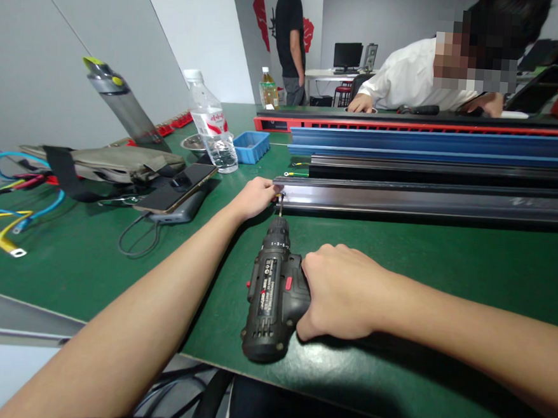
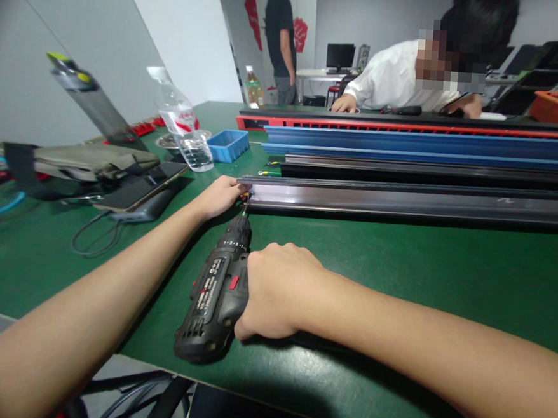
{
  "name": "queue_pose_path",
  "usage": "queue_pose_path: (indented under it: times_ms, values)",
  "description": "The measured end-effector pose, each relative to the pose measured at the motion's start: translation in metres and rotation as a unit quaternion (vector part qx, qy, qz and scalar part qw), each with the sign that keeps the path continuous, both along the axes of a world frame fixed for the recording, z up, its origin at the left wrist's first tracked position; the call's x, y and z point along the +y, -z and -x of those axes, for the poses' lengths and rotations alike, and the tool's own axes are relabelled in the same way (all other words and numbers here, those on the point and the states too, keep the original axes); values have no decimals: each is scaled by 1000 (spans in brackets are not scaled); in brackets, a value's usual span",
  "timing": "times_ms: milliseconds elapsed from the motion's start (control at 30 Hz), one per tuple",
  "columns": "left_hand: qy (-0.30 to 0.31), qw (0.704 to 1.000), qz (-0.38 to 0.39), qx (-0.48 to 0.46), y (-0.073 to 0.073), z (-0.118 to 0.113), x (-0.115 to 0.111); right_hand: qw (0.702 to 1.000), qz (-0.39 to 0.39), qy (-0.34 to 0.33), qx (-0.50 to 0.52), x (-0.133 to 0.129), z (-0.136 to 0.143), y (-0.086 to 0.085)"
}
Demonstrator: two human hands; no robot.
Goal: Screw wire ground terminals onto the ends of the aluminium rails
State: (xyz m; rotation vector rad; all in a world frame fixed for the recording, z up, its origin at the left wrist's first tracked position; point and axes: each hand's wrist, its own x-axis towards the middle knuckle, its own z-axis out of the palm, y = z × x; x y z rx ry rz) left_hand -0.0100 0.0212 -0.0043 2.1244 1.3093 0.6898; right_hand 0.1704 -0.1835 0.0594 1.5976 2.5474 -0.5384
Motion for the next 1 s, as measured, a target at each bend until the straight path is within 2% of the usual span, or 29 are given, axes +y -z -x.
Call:
queue_pose_path:
  times_ms: [1000]
  values:
    - [29, 999, -3, -20, 0, 1, 0, 1000, 2, -10, 3, 0, -1, 0]
